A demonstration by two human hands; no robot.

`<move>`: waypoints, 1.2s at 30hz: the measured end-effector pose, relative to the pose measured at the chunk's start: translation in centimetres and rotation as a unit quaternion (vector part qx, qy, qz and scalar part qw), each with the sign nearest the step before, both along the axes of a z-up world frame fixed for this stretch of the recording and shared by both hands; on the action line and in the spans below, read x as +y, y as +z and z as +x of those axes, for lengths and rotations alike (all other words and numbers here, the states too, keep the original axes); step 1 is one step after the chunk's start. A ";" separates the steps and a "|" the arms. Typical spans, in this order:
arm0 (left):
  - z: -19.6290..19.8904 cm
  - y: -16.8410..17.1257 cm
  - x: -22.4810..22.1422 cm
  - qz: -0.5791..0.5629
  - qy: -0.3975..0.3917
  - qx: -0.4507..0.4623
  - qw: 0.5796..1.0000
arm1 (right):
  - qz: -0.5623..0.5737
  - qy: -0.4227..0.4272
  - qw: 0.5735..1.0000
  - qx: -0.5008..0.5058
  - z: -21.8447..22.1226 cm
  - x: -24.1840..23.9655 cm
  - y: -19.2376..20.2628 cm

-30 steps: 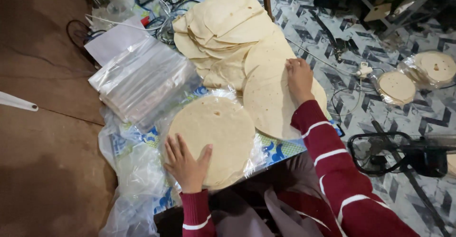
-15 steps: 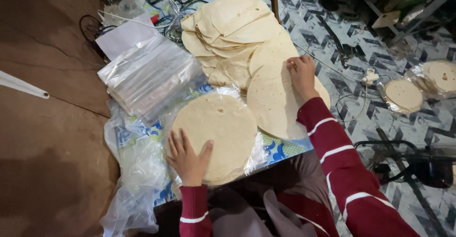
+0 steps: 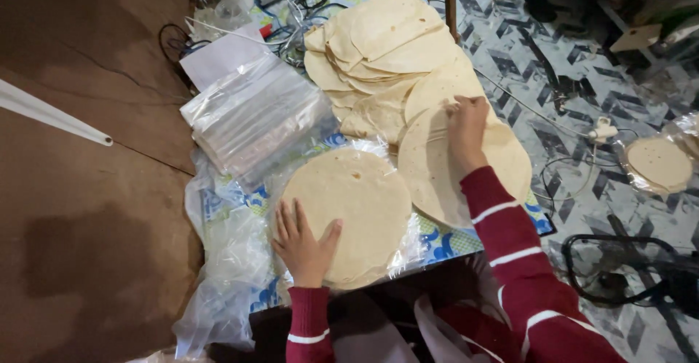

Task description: The person places flat tortillas into clear plastic bags by hand and stacks them on a table.

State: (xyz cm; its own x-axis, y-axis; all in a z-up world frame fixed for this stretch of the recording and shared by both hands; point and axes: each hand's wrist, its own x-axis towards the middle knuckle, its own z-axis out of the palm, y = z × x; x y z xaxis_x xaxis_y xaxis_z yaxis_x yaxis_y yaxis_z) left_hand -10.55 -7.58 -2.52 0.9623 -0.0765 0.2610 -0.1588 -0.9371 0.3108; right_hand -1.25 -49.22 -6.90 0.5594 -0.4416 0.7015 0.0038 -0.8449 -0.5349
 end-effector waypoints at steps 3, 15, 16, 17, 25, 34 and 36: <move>-0.4 0.3 0.0 -0.004 -0.002 0.007 1.000 | -0.009 0.005 0.999 0.048 -2.6 -1.1 1.3; -2.2 3.4 -1.7 0.026 -0.073 -0.068 0.995 | 0.048 0.265 0.839 0.473 -23.8 -3.7 12.4; -3.0 3.3 -2.1 -0.010 -0.127 -0.085 0.988 | 0.054 0.302 0.806 0.507 -25.5 -3.9 13.0; -4.6 4.7 -3.4 -0.009 -0.124 -0.083 0.989 | 0.053 0.305 0.804 0.509 -27.0 -4.0 12.9; -14.9 5.7 -10.2 -0.438 -0.599 0.262 0.617 | 0.041 0.756 0.605 0.248 -29.8 3.2 22.4; -15.9 -1.6 -5.9 -0.565 -0.555 0.486 0.369 | 0.430 0.757 0.449 0.203 -29.4 10.7 21.8; -16.2 -5.7 -4.8 -0.671 -0.432 0.515 0.313 | 0.454 0.698 0.533 0.153 -29.0 12.5 21.4</move>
State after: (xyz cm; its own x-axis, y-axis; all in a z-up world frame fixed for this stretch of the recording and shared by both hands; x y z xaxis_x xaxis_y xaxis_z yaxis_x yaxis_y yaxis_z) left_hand -26.75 -12.36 -8.17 0.3606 -0.9110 0.2004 0.6594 0.4009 0.6360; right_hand -30.22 -36.75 14.51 0.8140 0.4747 0.3347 0.0844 0.4734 -0.8768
